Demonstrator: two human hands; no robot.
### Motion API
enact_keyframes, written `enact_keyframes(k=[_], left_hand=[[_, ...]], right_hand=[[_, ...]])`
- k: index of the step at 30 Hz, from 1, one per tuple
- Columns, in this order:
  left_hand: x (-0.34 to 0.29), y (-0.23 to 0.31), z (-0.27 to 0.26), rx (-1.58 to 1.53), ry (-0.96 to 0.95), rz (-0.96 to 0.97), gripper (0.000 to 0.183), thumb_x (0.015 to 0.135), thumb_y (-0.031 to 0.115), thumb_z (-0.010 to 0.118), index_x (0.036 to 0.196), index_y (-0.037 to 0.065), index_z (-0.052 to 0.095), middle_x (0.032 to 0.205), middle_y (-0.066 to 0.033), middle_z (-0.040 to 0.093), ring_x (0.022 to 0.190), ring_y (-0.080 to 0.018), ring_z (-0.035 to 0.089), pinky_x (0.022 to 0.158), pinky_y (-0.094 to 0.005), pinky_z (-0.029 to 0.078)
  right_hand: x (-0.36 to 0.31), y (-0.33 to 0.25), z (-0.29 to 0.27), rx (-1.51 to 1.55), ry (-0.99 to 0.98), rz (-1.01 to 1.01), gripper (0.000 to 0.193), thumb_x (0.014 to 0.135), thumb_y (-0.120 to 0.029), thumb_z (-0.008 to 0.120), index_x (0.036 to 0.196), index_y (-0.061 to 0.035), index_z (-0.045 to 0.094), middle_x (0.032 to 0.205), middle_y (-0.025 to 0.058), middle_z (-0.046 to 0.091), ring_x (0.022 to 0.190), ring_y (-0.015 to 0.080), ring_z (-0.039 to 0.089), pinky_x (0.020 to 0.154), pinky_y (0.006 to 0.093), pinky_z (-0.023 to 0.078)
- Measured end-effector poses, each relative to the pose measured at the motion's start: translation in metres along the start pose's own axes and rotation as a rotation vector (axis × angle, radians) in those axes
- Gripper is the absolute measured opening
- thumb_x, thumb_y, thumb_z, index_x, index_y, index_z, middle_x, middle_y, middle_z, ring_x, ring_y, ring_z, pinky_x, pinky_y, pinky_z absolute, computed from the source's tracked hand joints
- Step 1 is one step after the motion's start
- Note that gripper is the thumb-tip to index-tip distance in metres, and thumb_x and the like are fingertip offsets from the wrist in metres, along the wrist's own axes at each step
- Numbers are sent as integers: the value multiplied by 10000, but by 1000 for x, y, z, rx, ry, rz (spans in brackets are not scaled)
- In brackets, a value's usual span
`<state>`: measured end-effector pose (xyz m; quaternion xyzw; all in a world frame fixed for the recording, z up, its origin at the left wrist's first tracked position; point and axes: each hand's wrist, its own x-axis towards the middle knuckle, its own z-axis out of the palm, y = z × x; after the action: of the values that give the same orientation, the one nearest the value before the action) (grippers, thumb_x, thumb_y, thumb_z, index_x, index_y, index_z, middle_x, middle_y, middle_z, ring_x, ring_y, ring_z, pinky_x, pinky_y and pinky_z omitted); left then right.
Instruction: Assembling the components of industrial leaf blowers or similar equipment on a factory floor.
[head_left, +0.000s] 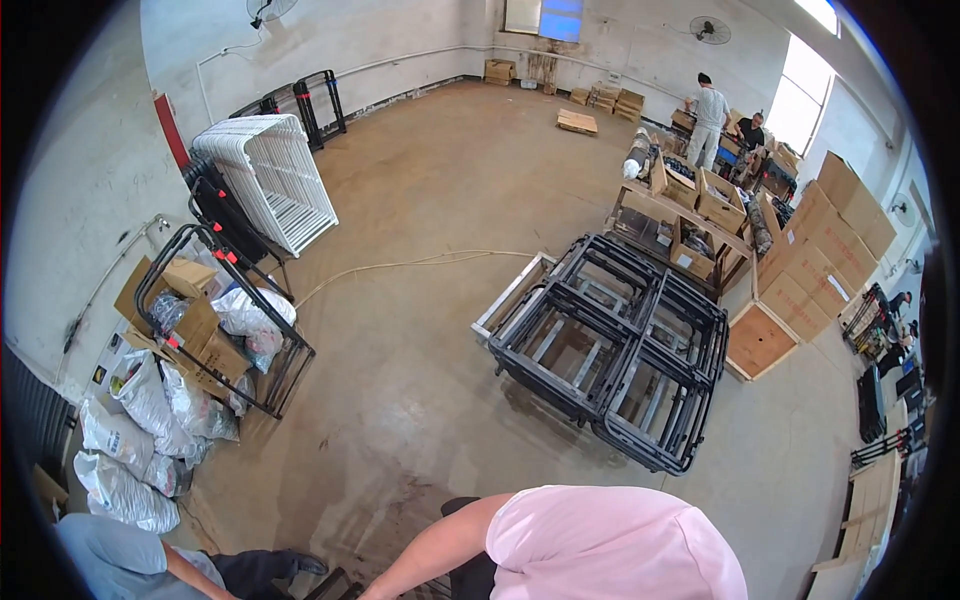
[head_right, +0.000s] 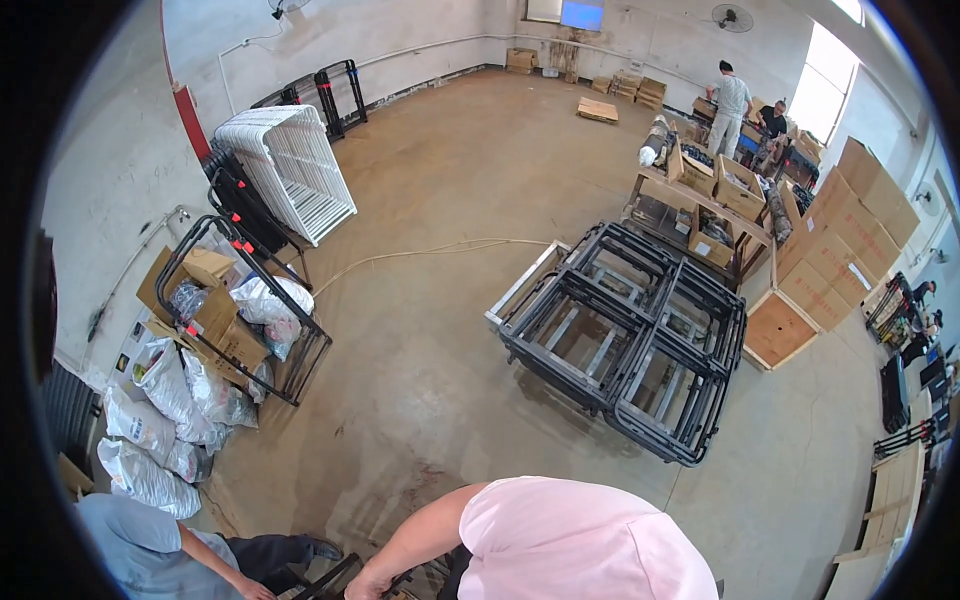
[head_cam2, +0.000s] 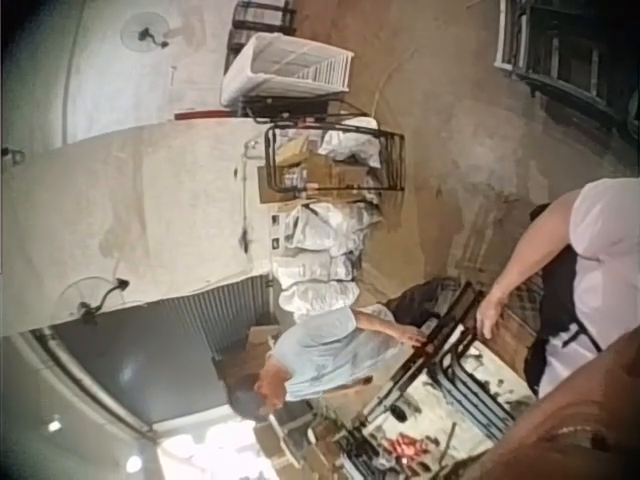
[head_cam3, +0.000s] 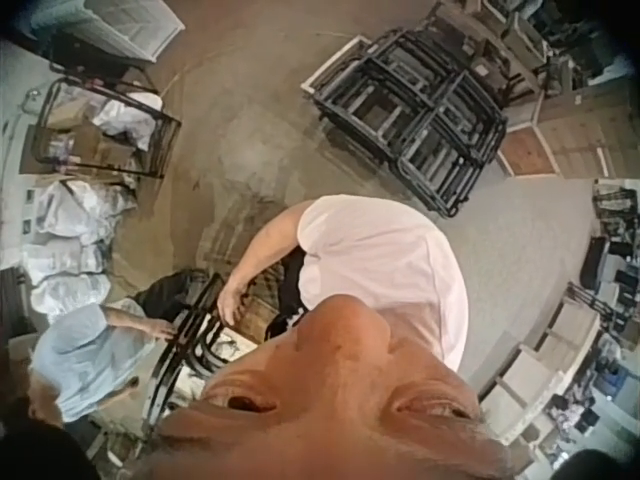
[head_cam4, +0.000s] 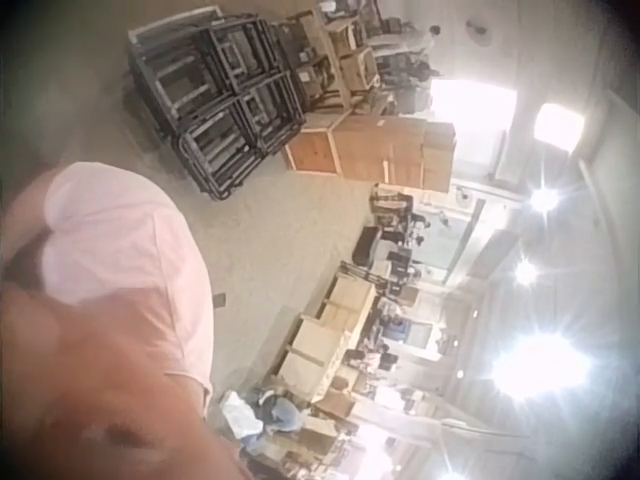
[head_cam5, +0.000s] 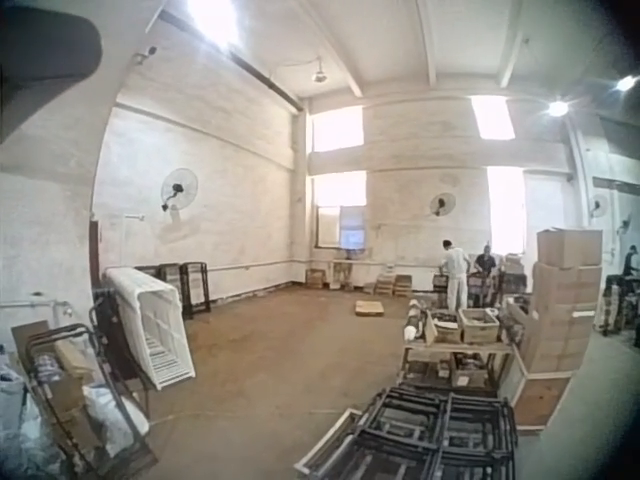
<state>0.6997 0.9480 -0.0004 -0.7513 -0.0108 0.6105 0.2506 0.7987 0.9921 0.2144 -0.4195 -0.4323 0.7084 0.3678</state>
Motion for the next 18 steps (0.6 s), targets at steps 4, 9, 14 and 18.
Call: enact_keyframes(k=[4,9,14,18], left_hand=[[10,8,-16,-173,36,138,511,1092,389,479,1552,172,429,1528,-121,399,1400,-329,382,1153,-469,392],[17,19,-38,-410,80,309,500,1081,399,486,1521,163,480,1480,-125,474,1356,-324,449,1134,-449,419],[19,21,-39,-733,117,432,494,1069,409,493,1490,154,531,1431,-129,549,1313,-319,515,1114,-429,447],[-11,39,35,-1236,88,375,492,1060,417,499,1466,147,572,1392,-132,609,1278,-315,568,1098,-413,468]], right_hand=[[-7,4,-7,-15,-7,-1,500,1065,-325,640,1473,-38,603,1414,194,653,1266,340,651,992,495,559],[-16,12,-18,-36,-26,9,479,1072,-328,627,1442,-24,623,1375,196,676,1227,339,670,961,495,565],[-4,14,-16,-92,-127,27,463,1079,-330,615,1412,-9,644,1335,197,698,1189,338,689,930,494,570],[21,40,4,-113,-118,37,314,841,-299,751,1058,-74,777,967,63,752,808,178,698,704,348,575]])
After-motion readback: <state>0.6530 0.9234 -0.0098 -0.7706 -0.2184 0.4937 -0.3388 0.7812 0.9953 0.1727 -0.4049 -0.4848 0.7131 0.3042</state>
